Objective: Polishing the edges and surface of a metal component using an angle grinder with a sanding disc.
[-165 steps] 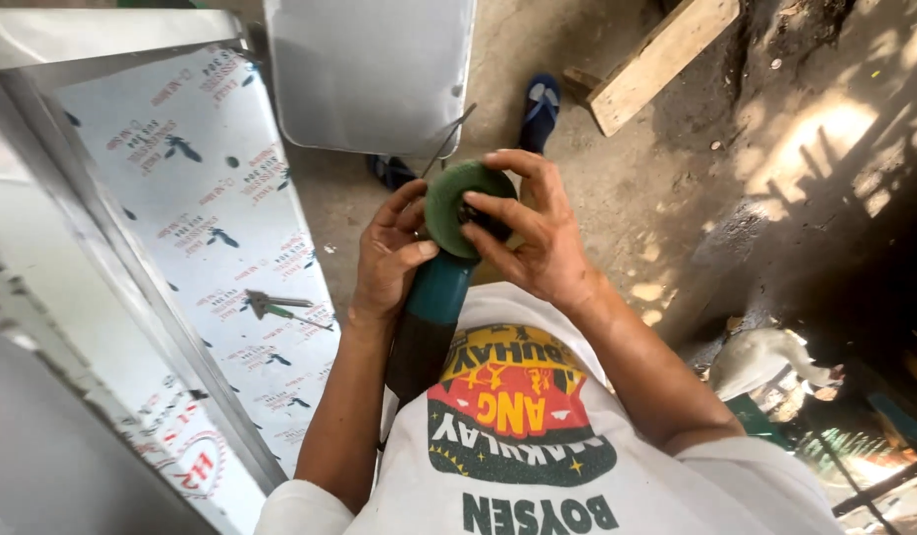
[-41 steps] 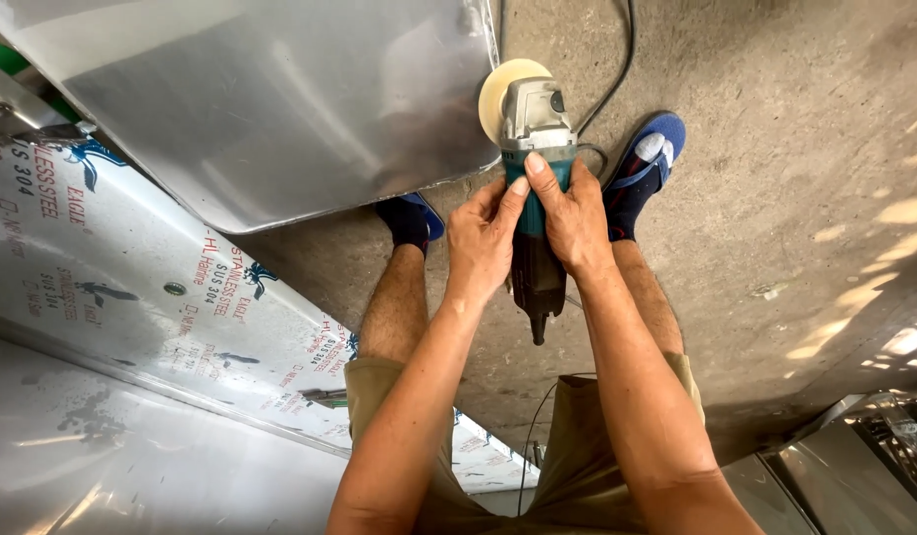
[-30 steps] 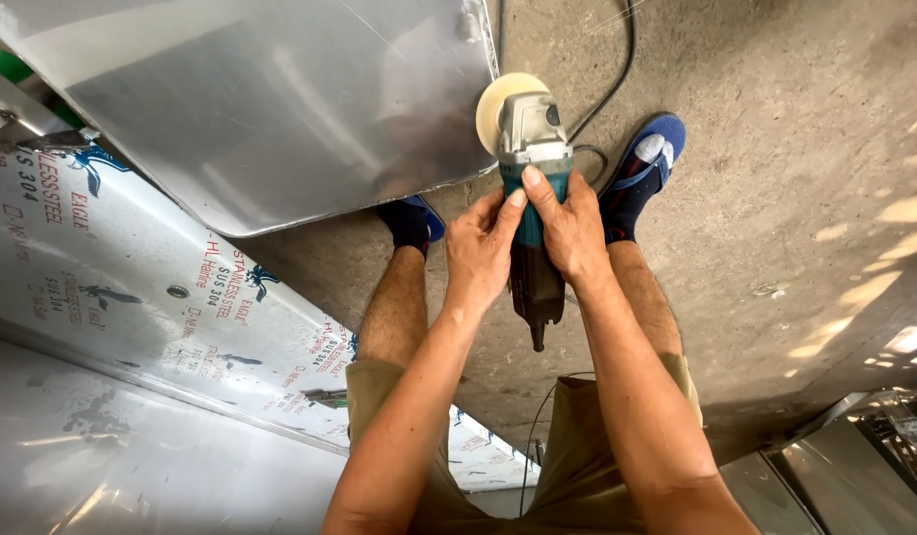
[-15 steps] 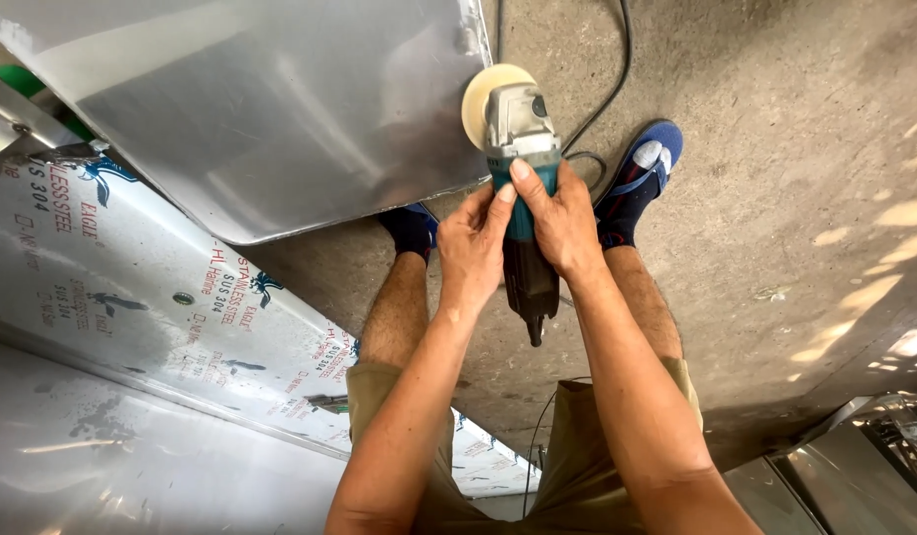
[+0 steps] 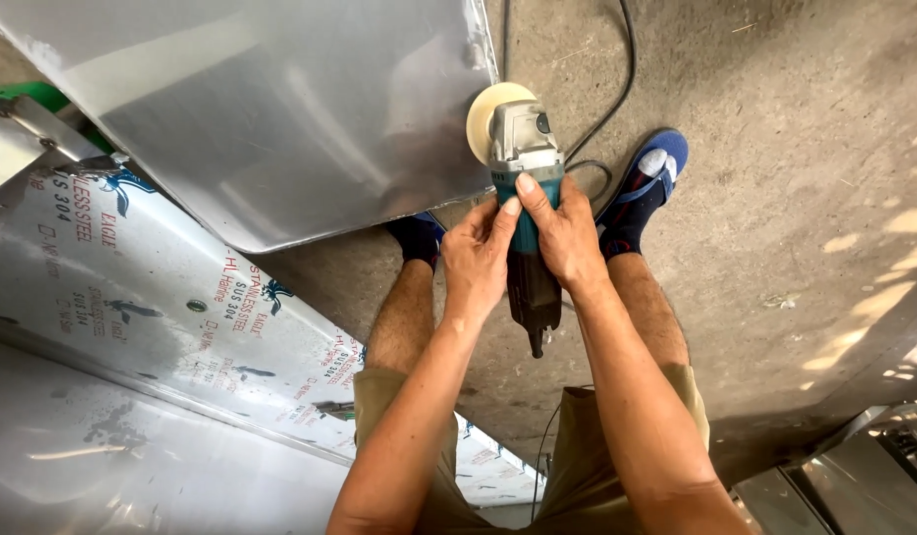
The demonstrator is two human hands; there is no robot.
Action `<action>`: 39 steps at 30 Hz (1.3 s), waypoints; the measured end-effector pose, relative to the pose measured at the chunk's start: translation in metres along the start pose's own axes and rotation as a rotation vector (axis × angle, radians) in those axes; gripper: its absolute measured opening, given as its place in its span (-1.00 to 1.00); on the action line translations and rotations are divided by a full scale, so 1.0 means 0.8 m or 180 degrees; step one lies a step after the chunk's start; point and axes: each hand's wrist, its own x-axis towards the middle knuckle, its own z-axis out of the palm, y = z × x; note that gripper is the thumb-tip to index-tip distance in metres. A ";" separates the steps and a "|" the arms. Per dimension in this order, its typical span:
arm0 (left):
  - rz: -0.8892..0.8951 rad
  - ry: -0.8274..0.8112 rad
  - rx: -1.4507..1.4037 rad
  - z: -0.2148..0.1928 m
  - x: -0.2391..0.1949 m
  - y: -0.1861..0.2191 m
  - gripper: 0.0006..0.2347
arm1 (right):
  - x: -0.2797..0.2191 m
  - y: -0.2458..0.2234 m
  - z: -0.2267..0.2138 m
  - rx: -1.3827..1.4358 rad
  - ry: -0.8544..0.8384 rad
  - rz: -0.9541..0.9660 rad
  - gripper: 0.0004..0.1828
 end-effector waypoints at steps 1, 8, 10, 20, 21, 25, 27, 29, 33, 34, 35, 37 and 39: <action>-0.0036 -0.0004 0.0007 0.000 -0.004 0.002 -0.55 | -0.006 0.003 -0.001 -0.0001 0.0004 0.0036 -0.24; -0.0127 -0.0090 0.0224 0.005 -0.024 -0.014 -0.54 | -0.032 0.021 -0.010 0.0140 0.0055 0.0216 -0.21; -0.0118 -0.0110 0.0218 0.004 -0.026 -0.014 -0.54 | -0.034 0.022 -0.009 0.0164 0.0060 0.0229 -0.21; -0.0064 0.0026 0.0213 -0.001 -0.018 0.009 -0.54 | -0.020 0.010 -0.001 0.0041 0.0032 0.0273 -0.19; -0.0090 0.0042 0.0307 -0.001 -0.016 0.010 -0.55 | -0.019 0.012 -0.001 0.0075 0.0037 0.0199 -0.20; -0.0137 -0.0006 0.0350 0.000 -0.021 0.008 -0.56 | -0.020 0.021 -0.002 0.0205 0.0079 0.0202 -0.21; -0.0098 0.0074 0.0338 0.001 -0.017 0.012 -0.56 | -0.018 0.014 -0.001 0.0254 0.0106 0.0363 -0.22; -0.0129 0.0058 0.0206 0.001 -0.014 0.020 -0.56 | -0.013 0.009 0.000 0.0210 0.0094 0.0382 -0.22; -0.0110 0.0104 0.0404 -0.001 -0.017 0.016 -0.57 | -0.019 0.011 0.000 0.0227 0.0029 0.0231 -0.23; -0.0082 0.0101 0.0400 0.000 -0.011 0.019 -0.57 | -0.012 0.005 0.001 0.0230 0.0033 0.0203 -0.23; -0.0093 0.0069 0.0371 0.000 -0.011 0.021 -0.57 | -0.012 0.002 0.000 0.0310 0.0011 0.0184 -0.24; -0.0123 0.0042 0.0344 0.000 -0.011 0.027 -0.57 | -0.013 -0.001 0.000 0.0388 -0.0014 0.0185 -0.24; -0.0053 0.0027 0.0168 0.001 -0.003 0.041 -0.55 | -0.005 -0.004 0.001 0.0365 -0.0018 0.0285 -0.26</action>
